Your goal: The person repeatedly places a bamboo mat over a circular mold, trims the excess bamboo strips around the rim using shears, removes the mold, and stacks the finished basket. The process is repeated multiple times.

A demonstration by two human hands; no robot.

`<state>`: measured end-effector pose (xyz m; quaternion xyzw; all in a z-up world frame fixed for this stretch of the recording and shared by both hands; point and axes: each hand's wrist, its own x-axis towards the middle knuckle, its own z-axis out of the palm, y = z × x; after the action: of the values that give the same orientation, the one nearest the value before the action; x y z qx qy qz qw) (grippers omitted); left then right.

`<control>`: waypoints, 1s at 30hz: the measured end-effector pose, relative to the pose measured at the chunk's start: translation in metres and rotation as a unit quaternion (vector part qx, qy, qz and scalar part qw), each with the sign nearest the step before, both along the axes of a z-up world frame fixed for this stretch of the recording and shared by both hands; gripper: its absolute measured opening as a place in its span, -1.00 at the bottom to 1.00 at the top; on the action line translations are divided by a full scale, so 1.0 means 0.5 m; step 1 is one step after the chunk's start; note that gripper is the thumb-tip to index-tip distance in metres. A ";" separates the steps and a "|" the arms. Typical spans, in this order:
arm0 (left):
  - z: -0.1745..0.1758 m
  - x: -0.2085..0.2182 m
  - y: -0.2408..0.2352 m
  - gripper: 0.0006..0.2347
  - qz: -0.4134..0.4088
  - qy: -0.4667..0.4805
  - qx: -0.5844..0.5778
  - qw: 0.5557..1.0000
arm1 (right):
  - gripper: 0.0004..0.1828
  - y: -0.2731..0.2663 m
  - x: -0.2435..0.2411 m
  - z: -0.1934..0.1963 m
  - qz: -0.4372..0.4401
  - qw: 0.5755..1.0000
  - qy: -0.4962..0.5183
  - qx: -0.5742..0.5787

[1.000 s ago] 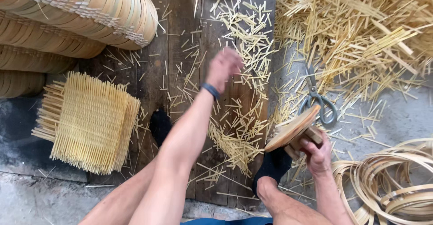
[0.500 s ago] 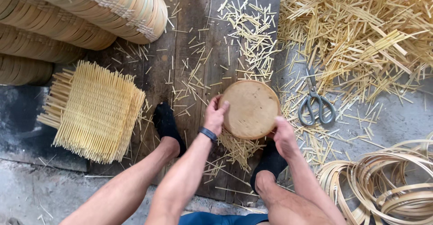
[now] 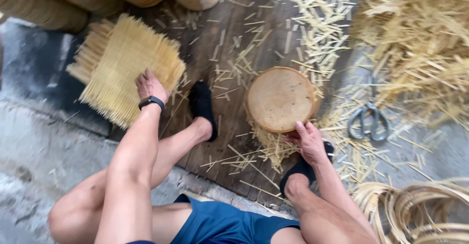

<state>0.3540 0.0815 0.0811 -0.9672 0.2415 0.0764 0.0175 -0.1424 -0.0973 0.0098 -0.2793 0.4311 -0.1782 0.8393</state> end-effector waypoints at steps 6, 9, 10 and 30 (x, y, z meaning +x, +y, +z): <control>0.007 0.085 0.076 -0.34 -0.002 0.073 0.009 0.997 | -0.58 0.014 -0.034 -0.012 0.036 0.997 0.070 0.000; 0.045 0.114 0.085 -0.39 -0.023 0.093 -0.003 0.995 | -0.57 0.020 -0.053 -0.026 0.010 0.998 0.067 0.010; 0.059 0.118 0.091 -0.39 -0.029 0.100 -0.013 0.995 | -0.57 0.022 -0.057 -0.032 0.000 0.998 0.060 0.021; 0.090 -0.011 0.010 -0.59 -0.122 0.117 -0.091 0.981 | -0.61 0.042 -0.087 -0.059 -0.022 0.999 0.017 0.016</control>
<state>0.3484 0.0866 0.1260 -0.9123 0.3641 0.1640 -0.0903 -0.1858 -0.0764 -0.0195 -0.2589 0.4543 -0.1852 0.8321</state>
